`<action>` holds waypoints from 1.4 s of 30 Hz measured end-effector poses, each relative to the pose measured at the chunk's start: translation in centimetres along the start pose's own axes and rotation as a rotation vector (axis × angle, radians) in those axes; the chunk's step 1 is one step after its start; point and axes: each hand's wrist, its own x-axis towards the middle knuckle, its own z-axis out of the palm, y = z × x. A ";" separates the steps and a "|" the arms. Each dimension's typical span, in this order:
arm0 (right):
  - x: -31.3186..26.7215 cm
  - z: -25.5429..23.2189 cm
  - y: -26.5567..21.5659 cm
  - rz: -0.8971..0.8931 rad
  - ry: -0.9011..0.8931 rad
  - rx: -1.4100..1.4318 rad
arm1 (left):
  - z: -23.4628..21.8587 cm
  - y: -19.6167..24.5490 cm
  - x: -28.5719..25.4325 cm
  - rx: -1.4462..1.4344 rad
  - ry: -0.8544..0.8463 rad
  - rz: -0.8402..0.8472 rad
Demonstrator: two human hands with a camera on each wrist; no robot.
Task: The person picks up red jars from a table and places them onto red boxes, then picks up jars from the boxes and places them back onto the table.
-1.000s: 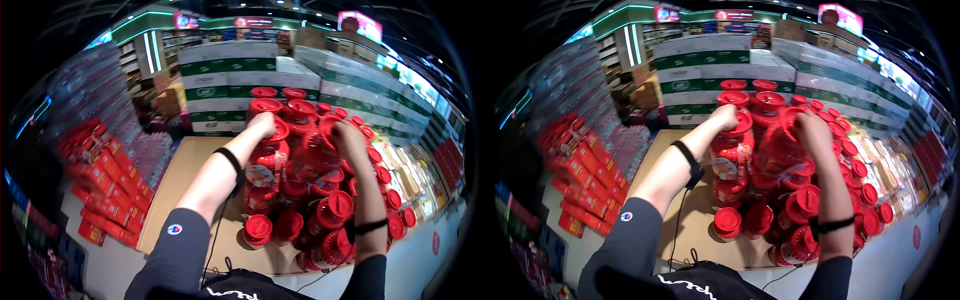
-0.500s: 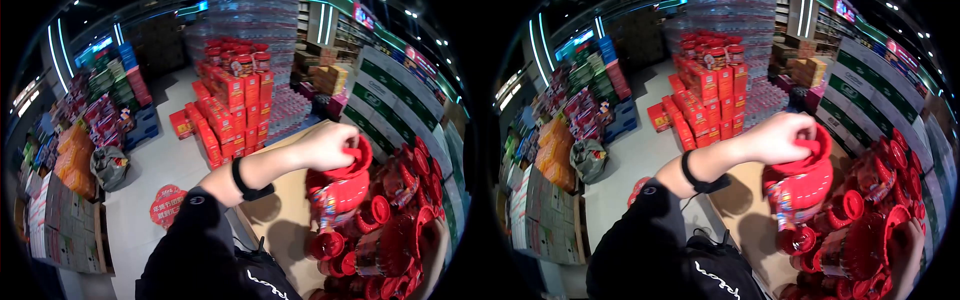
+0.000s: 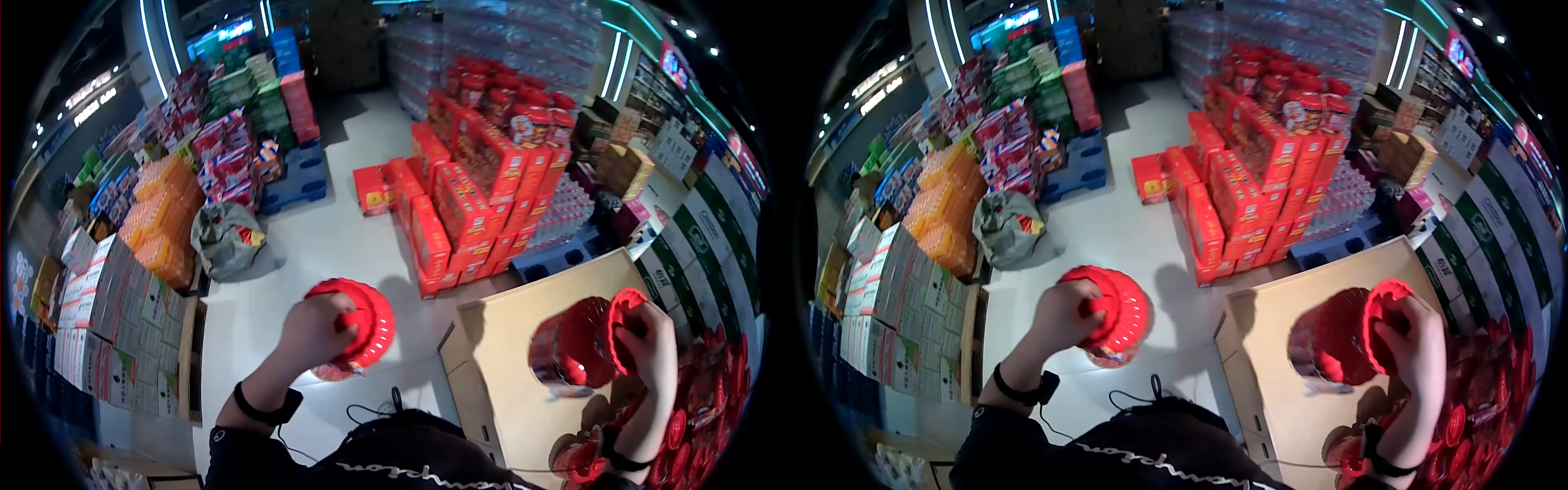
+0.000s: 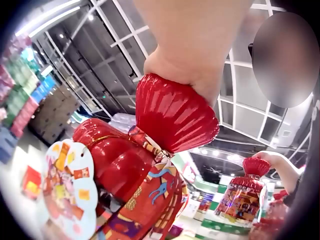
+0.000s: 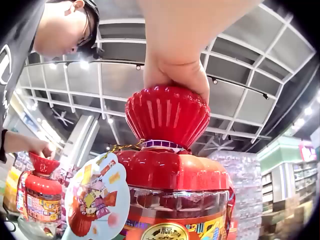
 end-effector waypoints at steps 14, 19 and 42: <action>22.2 31.7 -7.7 -0.167 -0.284 0.094 | -3.0 -21.5 8.0 -0.006 0.182 -0.384; 31.7 39.5 -8.1 -0.198 -0.403 0.116 | -1.9 -25.4 17.0 -0.073 0.208 -0.495; 71.8 78.8 -13.6 -0.027 -0.532 -0.068 | 7.2 -65.4 65.4 -0.035 -0.123 -0.398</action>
